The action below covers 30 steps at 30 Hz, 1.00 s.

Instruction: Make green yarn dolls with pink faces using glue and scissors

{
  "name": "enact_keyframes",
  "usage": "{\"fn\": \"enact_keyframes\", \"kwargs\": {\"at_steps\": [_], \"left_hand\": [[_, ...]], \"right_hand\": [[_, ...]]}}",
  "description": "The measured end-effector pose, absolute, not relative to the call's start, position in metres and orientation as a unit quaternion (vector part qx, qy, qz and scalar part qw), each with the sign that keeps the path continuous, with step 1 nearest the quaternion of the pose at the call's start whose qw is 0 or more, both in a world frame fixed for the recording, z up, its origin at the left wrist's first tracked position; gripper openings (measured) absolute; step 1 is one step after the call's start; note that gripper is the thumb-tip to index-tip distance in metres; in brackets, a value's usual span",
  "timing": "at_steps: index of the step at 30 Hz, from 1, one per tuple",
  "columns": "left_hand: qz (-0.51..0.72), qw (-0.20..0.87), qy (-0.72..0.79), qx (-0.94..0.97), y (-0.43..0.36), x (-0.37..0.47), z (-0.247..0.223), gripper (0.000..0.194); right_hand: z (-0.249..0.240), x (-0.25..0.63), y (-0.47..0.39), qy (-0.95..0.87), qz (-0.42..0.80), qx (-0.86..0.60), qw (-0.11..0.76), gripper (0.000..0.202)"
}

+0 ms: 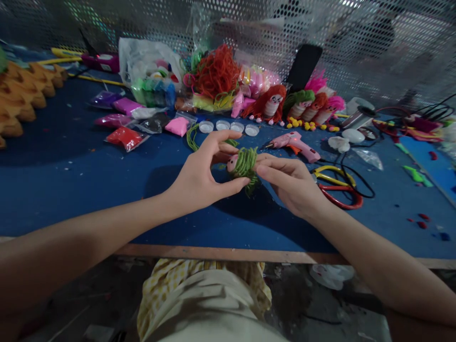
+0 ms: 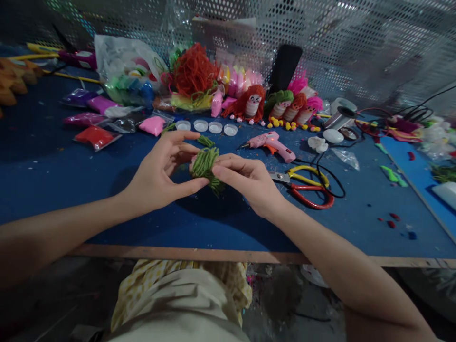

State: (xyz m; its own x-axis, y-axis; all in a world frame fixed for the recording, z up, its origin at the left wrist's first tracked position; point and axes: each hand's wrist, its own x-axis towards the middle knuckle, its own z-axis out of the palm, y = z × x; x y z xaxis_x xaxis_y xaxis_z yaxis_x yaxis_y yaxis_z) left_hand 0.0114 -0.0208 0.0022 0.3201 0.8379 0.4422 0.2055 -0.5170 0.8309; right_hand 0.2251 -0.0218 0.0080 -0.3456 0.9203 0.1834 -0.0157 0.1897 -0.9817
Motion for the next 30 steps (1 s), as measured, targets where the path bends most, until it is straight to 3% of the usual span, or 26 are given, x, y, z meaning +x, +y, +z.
{"fn": "enact_keyframes", "kwargs": {"at_steps": [9,18,24,30], "left_hand": [[0.467,0.370,0.362,0.717,-0.019,0.012,0.003,0.070],[0.465,0.474,0.397,0.634,-0.003,0.009,0.003,0.076],[0.465,0.508,0.407,0.600,0.009,0.005,-0.001,0.079],[0.465,0.510,0.402,0.601,0.015,0.001,-0.003,0.088]], "right_hand": [[0.003,0.229,-0.021,-0.645,0.477,-0.386,0.456,0.015],[0.008,0.223,-0.024,-0.584,0.531,-0.395,0.469,0.033],[0.005,0.226,-0.023,-0.706,0.410,-0.361,0.450,0.020],[0.012,0.231,-0.021,-0.853,0.303,-0.232,0.355,0.006]]}}
